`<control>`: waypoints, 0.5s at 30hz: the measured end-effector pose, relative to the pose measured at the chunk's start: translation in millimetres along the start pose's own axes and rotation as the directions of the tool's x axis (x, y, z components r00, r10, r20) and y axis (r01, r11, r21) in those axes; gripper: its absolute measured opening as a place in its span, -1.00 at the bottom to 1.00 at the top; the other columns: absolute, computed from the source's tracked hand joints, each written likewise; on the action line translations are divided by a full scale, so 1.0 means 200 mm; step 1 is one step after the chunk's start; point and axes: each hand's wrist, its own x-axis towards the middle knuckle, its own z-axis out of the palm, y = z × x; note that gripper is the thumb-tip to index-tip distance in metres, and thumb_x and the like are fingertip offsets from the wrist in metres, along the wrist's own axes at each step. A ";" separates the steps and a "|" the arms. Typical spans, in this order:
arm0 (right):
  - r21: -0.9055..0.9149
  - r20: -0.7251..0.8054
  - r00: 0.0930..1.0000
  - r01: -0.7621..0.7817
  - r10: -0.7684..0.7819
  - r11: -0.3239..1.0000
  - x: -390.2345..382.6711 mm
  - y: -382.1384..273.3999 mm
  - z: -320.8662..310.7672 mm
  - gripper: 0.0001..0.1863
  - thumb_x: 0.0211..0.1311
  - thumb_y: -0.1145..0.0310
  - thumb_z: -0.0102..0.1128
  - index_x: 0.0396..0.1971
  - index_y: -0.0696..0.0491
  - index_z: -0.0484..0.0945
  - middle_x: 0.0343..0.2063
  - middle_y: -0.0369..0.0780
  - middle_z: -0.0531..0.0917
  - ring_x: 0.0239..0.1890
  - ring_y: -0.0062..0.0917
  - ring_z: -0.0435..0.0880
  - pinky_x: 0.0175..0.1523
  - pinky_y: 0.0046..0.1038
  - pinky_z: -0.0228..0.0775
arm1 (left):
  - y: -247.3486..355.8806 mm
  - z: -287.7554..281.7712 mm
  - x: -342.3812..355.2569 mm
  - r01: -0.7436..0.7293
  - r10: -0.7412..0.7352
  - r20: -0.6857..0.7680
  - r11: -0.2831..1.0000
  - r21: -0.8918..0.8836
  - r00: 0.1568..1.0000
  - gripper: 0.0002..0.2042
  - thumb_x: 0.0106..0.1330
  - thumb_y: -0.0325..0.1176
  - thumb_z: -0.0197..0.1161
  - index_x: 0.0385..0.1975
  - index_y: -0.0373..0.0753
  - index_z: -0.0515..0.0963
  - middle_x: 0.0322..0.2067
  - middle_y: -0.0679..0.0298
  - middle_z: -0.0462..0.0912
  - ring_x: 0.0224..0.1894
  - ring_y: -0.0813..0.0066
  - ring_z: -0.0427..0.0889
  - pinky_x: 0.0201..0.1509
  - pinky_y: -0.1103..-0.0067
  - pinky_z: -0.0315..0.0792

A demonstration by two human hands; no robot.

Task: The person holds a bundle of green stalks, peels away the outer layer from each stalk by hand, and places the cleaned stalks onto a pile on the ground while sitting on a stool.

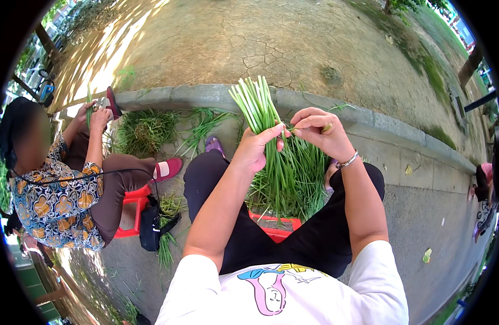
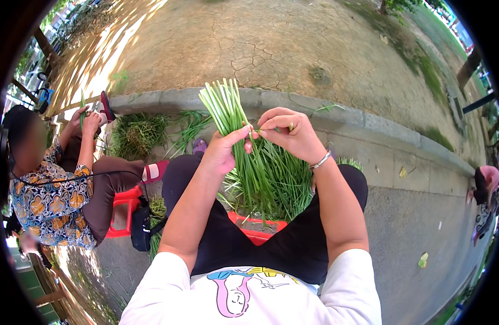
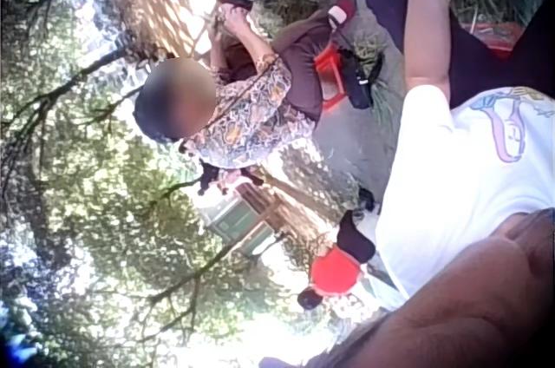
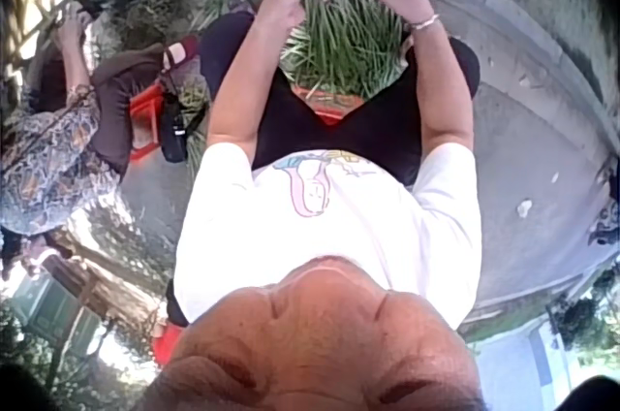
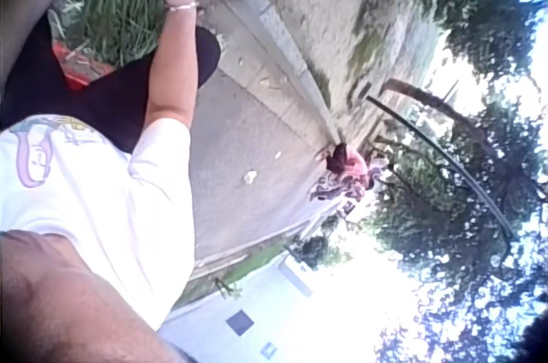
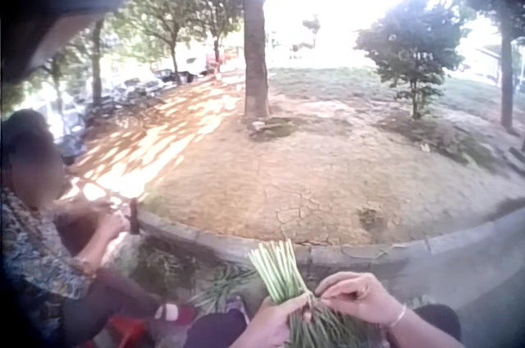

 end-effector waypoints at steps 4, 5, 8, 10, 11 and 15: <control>0.149 0.032 0.999 -0.010 0.005 0.989 0.00 0.00 0.06 -0.96 0.03 0.54 0.19 -0.47 0.17 0.58 -0.38 -0.30 0.59 -0.41 -0.72 0.50 -0.33 -0.65 0.33 | -0.02 -0.01 0.01 -0.022 0.022 -0.012 0.999 -0.030 1.000 -0.86 0.12 -0.41 0.22 -0.36 -0.26 0.45 -0.47 0.28 0.53 -0.56 0.54 0.46 -0.54 0.64 0.35; 0.211 0.042 0.997 -0.070 0.063 0.975 0.00 0.00 0.07 -0.95 0.05 0.54 0.16 -0.46 0.18 0.57 -0.39 -0.29 0.60 -0.40 -0.72 0.51 -0.32 -0.65 0.33 | -0.02 -0.01 0.01 -0.022 0.021 -0.012 0.999 -0.030 1.000 -0.86 0.12 -0.41 0.22 -0.36 -0.26 0.45 -0.47 0.28 0.53 -0.56 0.54 0.46 -0.54 0.64 0.35; 0.301 0.067 0.989 -0.144 0.129 0.943 0.01 -0.02 0.09 -0.93 0.09 0.53 0.13 -0.45 0.19 0.57 -0.44 -0.29 0.61 -0.41 -0.72 0.51 -0.32 -0.67 0.33 | -0.01 -0.01 0.00 -0.019 0.018 -0.030 0.999 -0.030 0.999 -0.85 0.11 -0.41 0.23 -0.36 -0.26 0.45 -0.49 0.31 0.51 -0.56 0.53 0.46 -0.53 0.63 0.35; 0.331 0.079 0.987 -0.158 0.139 0.930 0.02 -0.04 0.08 -0.92 0.10 0.52 0.12 -0.44 0.20 0.57 -0.49 -0.30 0.61 -0.43 -0.73 0.51 -0.32 -0.69 0.32 | -0.02 -0.01 0.01 -0.069 0.070 -0.023 0.997 0.019 0.997 -0.85 0.11 -0.40 0.24 -0.37 -0.25 0.45 -0.49 0.31 0.51 -0.57 0.52 0.45 -0.52 0.62 0.35; 0.318 0.093 0.976 -0.218 0.199 0.923 0.03 -0.06 0.08 -0.91 0.09 0.50 0.14 -0.44 0.20 0.57 -0.52 -0.31 0.60 -0.44 -0.74 0.51 -0.33 -0.69 0.32 | -0.03 -0.01 0.01 -0.069 0.069 -0.024 0.997 0.018 0.997 -0.85 0.11 -0.40 0.24 -0.37 -0.25 0.45 -0.49 0.31 0.51 -0.57 0.52 0.45 -0.52 0.62 0.35; 0.332 0.295 0.854 -0.512 0.428 0.792 0.01 -0.04 0.06 -0.89 0.05 0.49 0.18 -0.43 0.20 0.59 -0.54 -0.33 0.60 -0.46 -0.77 0.49 -0.35 -0.69 0.32 | -0.02 -0.05 0.03 -0.168 0.172 -0.094 0.984 0.050 0.981 -0.89 0.12 -0.42 0.21 -0.40 -0.28 0.47 -0.48 0.25 0.54 -0.56 0.54 0.44 -0.53 0.63 0.33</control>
